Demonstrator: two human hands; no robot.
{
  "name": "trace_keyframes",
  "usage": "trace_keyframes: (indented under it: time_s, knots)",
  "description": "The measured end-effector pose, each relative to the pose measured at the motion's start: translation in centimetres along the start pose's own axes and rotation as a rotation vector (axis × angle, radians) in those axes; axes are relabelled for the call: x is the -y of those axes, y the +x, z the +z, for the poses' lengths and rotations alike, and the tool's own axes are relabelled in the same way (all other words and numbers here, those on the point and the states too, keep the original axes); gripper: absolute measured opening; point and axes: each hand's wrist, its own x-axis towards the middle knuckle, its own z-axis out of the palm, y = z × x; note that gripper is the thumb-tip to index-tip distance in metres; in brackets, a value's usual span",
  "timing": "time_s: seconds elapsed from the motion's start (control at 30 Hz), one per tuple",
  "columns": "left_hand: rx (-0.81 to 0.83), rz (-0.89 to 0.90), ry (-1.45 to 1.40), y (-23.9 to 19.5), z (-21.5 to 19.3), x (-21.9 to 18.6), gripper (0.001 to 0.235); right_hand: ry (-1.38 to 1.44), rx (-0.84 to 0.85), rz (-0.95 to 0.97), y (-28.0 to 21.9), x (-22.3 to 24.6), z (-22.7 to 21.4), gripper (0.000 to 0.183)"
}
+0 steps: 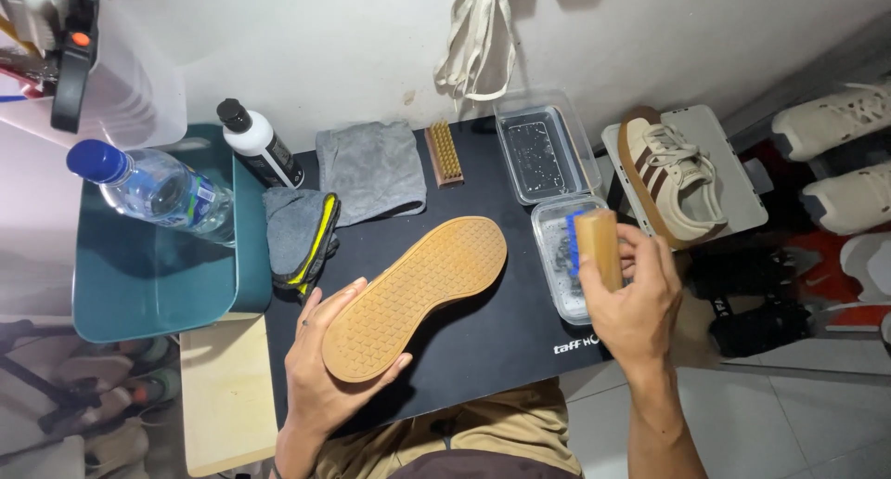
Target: The person pours a cleaning liquid into a container of water, dips a brush into the solution, and scrubs the sole of a sneaker. The person continues to scrub the shoe's sole with the brush throughout the video.
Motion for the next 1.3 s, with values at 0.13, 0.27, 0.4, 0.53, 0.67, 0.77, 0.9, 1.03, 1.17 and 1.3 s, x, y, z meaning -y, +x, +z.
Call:
trace_keyframes:
  time_s: [0.13,0.27,0.4,0.53,0.67,0.77,0.9,1.03,1.17,1.3]
  knots:
    - [-0.005,-0.015,0.033,0.0,-0.2,-0.1,0.072,0.148,-0.229,-0.084,0.7,1.6,-0.6,0.029]
    - [0.011,-0.045,0.033,0.0,-0.7,0.0,0.071,0.048,0.054,0.018,1.1,2.4,-0.7,0.031]
    - [0.035,-0.07,-0.014,0.3,-1.2,-0.2,0.071,-0.069,0.009,-0.05,0.3,2.5,-0.5,0.03]
    - [0.028,-0.167,-0.013,0.1,-2.0,-0.7,0.073,0.109,0.115,-0.056,0.2,5.6,-1.3,0.035]
    - [0.078,-0.282,-0.09,0.2,-2.5,-0.7,0.077,0.256,0.26,-0.408,-0.3,8.3,0.3,0.035]
    - [0.086,-0.258,-0.112,-0.3,-2.6,-0.8,0.075,0.266,0.346,-0.543,-1.3,10.4,1.5,0.036]
    - [0.048,-0.148,-0.125,-0.7,-2.3,-0.4,0.073,0.264,0.366,-0.607,-2.1,11.4,2.3,0.038]
    - [0.056,-0.118,-0.133,-1.0,-2.5,-0.1,0.073,0.296,0.385,-0.541,-3.0,11.9,2.6,0.051]
    - [0.076,-0.054,-0.123,-1.0,-2.5,0.2,0.079,0.396,0.177,-0.513,-2.7,12.3,3.4,0.031]
    - [0.106,-0.028,-0.166,-1.2,-2.5,0.4,0.062,0.442,0.135,-0.505,-2.8,13.2,3.9,0.032]
